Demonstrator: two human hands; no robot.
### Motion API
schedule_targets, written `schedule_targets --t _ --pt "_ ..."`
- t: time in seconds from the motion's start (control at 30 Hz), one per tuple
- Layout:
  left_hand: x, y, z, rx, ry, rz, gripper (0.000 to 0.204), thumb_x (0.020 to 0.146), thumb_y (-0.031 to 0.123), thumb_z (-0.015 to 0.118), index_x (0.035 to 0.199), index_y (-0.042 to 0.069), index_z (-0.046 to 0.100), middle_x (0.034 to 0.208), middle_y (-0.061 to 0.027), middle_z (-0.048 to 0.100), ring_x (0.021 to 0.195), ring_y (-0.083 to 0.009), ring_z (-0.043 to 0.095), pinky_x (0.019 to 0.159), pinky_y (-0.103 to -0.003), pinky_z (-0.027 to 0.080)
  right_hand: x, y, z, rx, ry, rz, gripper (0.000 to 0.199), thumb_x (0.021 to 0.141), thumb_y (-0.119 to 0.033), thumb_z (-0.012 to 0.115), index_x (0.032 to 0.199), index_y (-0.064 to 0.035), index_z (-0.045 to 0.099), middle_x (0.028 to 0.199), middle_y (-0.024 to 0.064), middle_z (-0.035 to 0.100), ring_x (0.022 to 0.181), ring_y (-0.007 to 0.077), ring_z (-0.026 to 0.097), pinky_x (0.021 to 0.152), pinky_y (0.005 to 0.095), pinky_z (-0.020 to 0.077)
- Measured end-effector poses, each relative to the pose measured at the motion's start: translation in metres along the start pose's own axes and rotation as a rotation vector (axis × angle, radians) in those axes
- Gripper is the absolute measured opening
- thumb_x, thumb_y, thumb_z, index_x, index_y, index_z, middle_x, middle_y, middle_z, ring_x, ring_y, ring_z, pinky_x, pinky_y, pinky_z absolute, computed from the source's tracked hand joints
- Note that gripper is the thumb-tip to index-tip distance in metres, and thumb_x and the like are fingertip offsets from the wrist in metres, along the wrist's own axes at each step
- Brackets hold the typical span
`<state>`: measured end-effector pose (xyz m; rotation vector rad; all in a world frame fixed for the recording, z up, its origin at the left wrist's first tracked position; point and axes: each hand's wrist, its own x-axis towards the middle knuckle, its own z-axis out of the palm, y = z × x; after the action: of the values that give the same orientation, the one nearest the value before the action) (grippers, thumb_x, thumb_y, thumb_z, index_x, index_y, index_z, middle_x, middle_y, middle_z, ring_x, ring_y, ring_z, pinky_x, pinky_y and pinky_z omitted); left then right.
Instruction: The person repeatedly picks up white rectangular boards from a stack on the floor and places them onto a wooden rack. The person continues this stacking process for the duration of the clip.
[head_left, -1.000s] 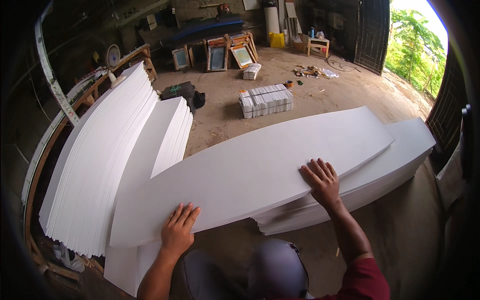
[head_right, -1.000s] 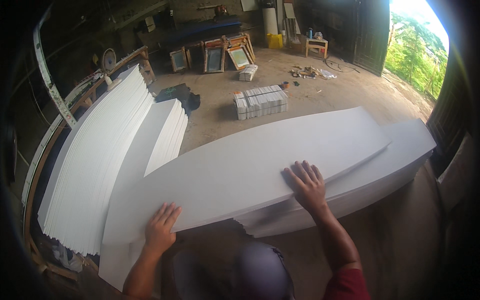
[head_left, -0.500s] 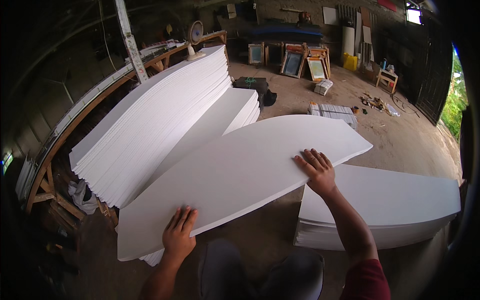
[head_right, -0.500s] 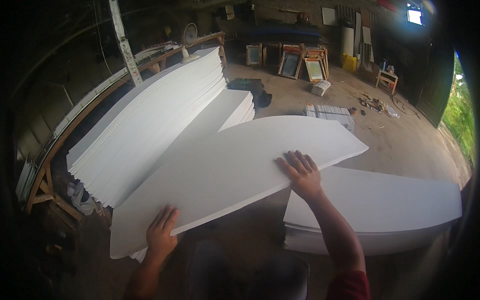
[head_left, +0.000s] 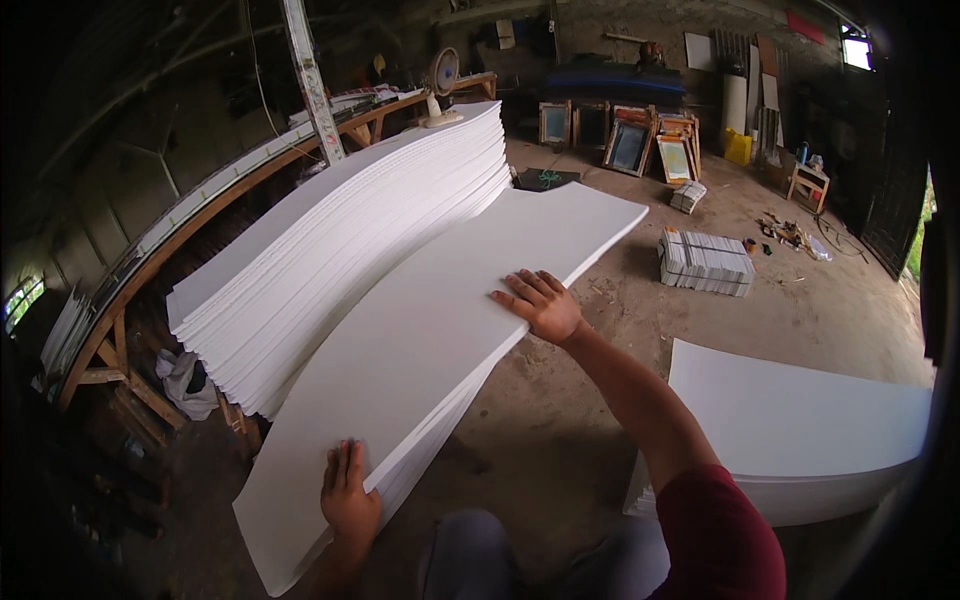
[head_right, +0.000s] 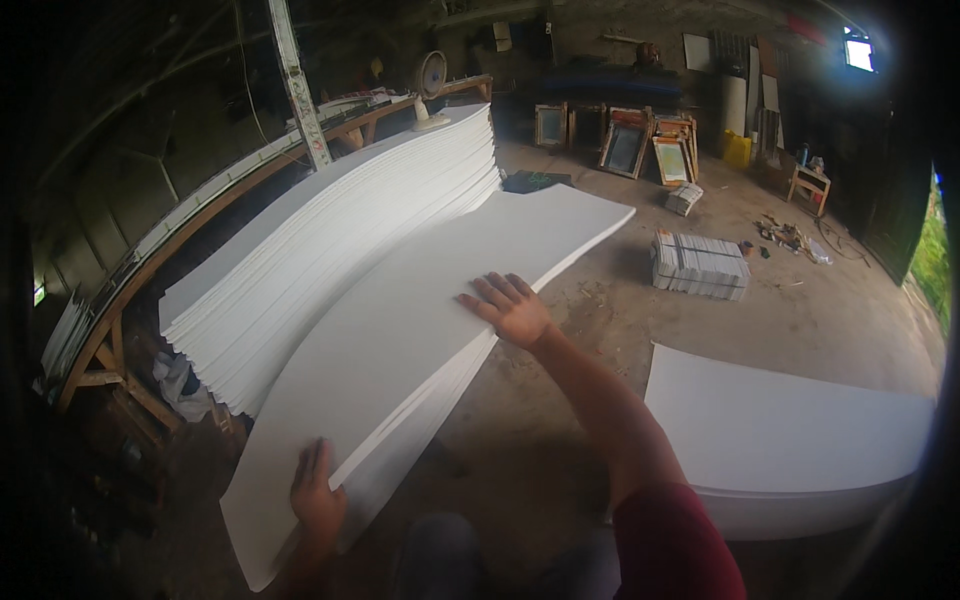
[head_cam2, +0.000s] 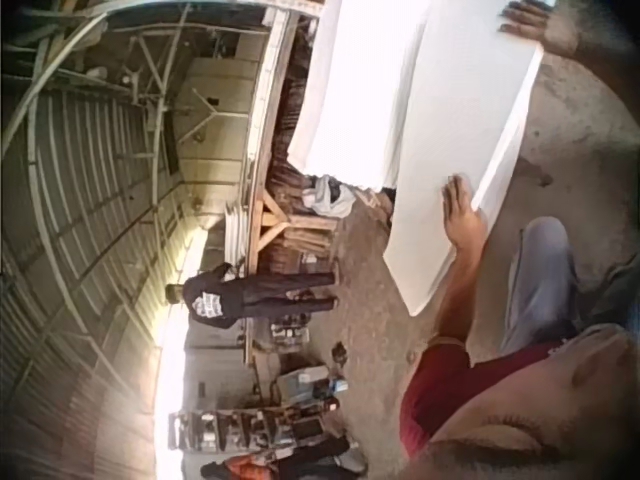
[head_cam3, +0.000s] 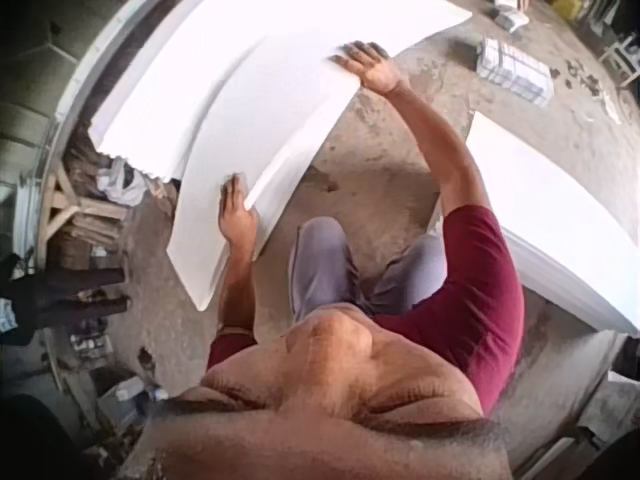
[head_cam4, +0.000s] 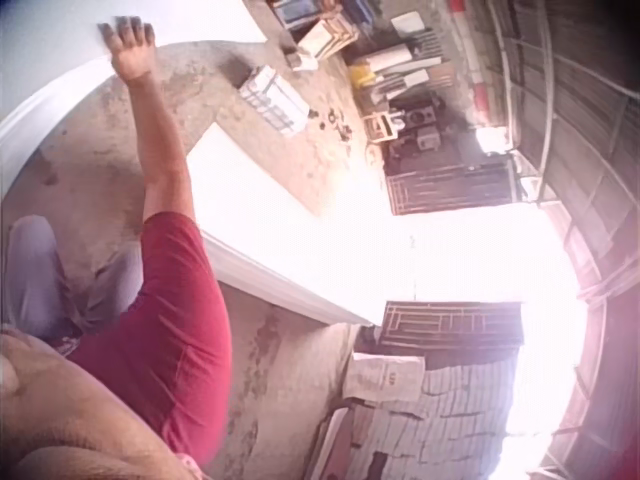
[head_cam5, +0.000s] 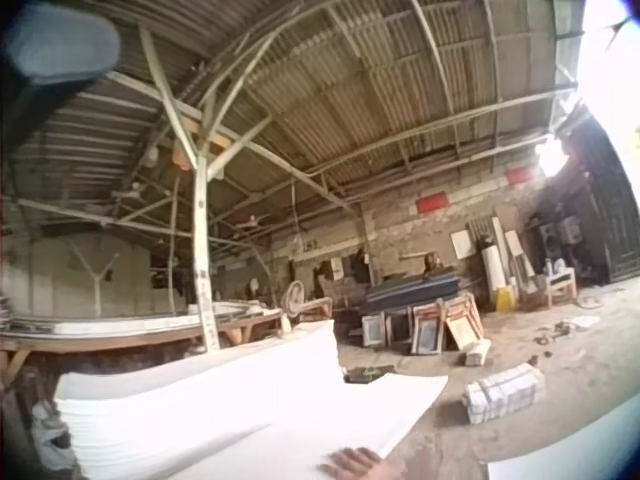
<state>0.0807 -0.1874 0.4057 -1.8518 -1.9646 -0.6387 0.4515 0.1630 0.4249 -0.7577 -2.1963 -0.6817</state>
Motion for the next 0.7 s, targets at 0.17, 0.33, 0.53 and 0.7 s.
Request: schedule_targets --t 0.17,0.33,0.53,0.7 --pt "0.010 -0.029 0.119 0.133 -0.070 -0.105 0.076 0.085 0.005 0.072 0.158 0.013 0.056 0.161 -0.0143 0.059 0.147 -0.0442 0.055 0.117 -0.056 0.048 0.004 -0.060 0.129 -0.101 -0.659 0.230 0.076 0.110 -0.014 0.055 0.176 -0.0177 0.019 0.172 0.0283 0.036 0.155 0.0454 0.045 0.120 0.0545 0.0487" --pt "-0.009 -0.033 0.194 0.227 -0.316 -0.256 0.070 0.091 0.010 0.069 0.159 0.015 0.056 0.164 -0.0137 0.056 0.148 -0.0453 0.054 0.117 -0.057 0.047 -0.059 -0.229 0.176 0.206 -0.641 0.276 0.075 0.101 -0.029 0.068 0.170 -0.0270 0.039 0.165 0.0308 0.045 0.130 0.0392 0.066 0.104 0.0499 0.0592" --pt "0.021 -0.026 0.217 0.180 -0.345 -0.245 0.065 0.096 0.014 0.066 0.160 0.017 0.056 0.164 -0.0146 0.055 0.147 -0.0454 0.055 0.115 -0.056 0.048 -0.058 -0.219 0.203 0.199 -0.503 0.362 0.066 0.098 -0.010 0.063 0.161 -0.0247 0.051 0.159 0.0325 0.049 0.122 0.0369 0.072 0.091 0.0455 0.0666" --pt "0.059 -0.025 0.257 0.218 -0.366 -0.277 0.064 0.099 0.025 0.071 0.160 0.017 0.055 0.165 -0.0131 0.053 0.150 -0.0449 0.052 0.116 -0.055 0.047 -0.022 -0.248 0.183 0.320 -0.591 0.263 0.060 0.102 -0.020 0.064 0.160 -0.0173 0.052 0.156 0.0287 0.049 0.118 0.0393 0.072 0.102 0.0485 0.0630"
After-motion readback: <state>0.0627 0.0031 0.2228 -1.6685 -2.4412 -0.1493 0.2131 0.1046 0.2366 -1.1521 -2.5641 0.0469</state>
